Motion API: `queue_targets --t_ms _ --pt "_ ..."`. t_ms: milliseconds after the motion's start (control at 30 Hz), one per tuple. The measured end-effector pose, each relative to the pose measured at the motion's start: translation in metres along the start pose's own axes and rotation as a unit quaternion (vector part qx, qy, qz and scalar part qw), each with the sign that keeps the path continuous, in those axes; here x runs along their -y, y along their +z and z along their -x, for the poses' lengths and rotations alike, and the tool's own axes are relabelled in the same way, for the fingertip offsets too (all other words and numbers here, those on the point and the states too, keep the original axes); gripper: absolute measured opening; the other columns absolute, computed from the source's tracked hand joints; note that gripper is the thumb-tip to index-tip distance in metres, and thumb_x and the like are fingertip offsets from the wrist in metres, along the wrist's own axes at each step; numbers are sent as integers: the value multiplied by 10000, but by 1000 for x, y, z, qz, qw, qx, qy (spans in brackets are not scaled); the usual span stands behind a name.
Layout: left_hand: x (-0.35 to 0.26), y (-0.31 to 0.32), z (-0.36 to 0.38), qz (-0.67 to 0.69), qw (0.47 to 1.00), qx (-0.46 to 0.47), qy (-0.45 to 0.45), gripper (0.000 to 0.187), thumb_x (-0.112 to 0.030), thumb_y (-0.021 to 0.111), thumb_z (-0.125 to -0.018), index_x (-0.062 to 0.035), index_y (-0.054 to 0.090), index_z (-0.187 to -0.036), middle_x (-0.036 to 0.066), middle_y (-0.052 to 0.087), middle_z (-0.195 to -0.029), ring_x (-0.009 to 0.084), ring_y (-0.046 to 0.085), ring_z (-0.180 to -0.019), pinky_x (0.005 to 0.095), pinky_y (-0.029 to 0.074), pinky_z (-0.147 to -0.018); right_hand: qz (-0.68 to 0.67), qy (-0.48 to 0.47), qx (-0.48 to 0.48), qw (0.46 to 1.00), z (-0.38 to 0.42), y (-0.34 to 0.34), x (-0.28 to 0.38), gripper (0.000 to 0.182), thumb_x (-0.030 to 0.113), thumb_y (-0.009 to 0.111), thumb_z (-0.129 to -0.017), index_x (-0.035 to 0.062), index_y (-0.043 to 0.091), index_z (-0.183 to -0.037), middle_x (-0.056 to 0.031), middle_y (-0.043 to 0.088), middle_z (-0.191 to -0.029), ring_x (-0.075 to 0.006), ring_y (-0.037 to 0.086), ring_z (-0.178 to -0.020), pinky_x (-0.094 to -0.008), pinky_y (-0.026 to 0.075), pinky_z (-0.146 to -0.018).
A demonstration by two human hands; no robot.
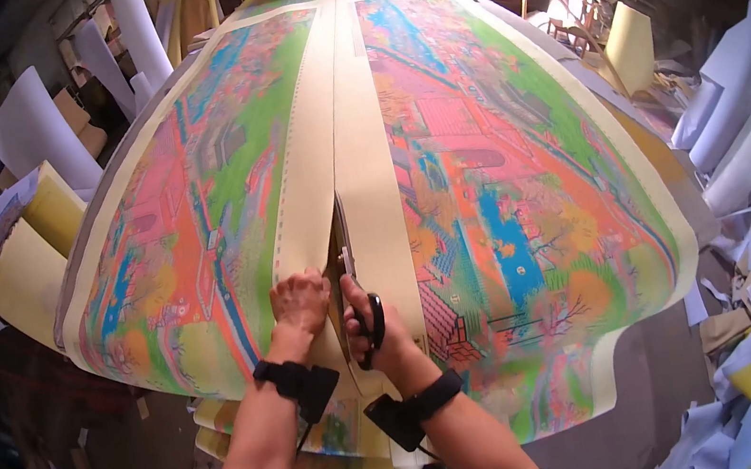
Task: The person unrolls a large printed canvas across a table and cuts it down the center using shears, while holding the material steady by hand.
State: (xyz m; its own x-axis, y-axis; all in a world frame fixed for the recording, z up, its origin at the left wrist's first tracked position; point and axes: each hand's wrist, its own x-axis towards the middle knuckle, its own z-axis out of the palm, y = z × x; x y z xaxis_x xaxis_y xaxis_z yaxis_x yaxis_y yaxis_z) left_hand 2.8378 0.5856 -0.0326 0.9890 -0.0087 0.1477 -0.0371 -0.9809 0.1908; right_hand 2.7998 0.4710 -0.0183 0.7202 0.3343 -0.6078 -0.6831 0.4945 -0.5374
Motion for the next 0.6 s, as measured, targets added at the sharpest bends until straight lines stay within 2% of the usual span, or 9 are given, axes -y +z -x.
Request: queue_targets --t_ms 33,133,233,367,467,533,600 --pt "2 5 0 6 1000 -5 -1 170 -239 501 -695 -83 529 -632 110 562 -618 266 561 -598 348 443 -552 -19 -5 4 1000 1 2 -2 413 491 550 -656 121 380 -587 39 337 -423 -77 279 -269 -213 208 -265" --pt "6 8 1 20 1000 10 -1 166 -237 516 -684 -84 502 -621 113 555 -600 271 555 -568 358 435 -525 -35 17 -27 999 1 12 -4 380 462 513 -701 110 406 -603 37 348 -428 -78 273 -273 -212 223 -270" --pt "14 15 3 49 998 -25 15 153 -227 507 -665 -95 491 -591 117 526 -527 287 533 -508 390 419 -486 27 -8 -71 997 0 18 -11 354 408 498 -735 100 390 -599 30 341 -429 -77 290 -278 -208 223 -262" --pt "18 14 3 74 996 53 17 157 -216 527 -669 -81 476 -607 113 529 -556 271 536 -505 361 418 -470 39 15 -103 994 -5 22 -8 315 329 503 -756 96 376 -587 23 345 -434 -69 301 -279 -194 212 -261" --pt "17 17 2 99 993 64 19 152 -208 535 -660 -84 468 -601 107 516 -544 264 531 -494 357 409 -444 63 7 -108 992 -26 24 20 337 344 489 -761 97 368 -567 24 333 -417 -67 293 -275 -200 208 -261" --pt "14 19 -11 128 990 57 13 149 -201 546 -648 -87 463 -599 100 499 -522 264 523 -476 359 401 -428 80 6 -109 991 -53 35 63 388 390 471 -759 100 356 -529 27 307 -388 -66 275 -263 -211 199 -258" --pt "16 27 -9 132 989 65 8 152 -202 555 -641 -87 463 -602 96 490 -509 268 514 -461 368 398 -422 25 16 -113 993 -78 41 90 343 339 546 -726 119 365 -535 49 327 -414 -40 267 -263 -182 178 -249"
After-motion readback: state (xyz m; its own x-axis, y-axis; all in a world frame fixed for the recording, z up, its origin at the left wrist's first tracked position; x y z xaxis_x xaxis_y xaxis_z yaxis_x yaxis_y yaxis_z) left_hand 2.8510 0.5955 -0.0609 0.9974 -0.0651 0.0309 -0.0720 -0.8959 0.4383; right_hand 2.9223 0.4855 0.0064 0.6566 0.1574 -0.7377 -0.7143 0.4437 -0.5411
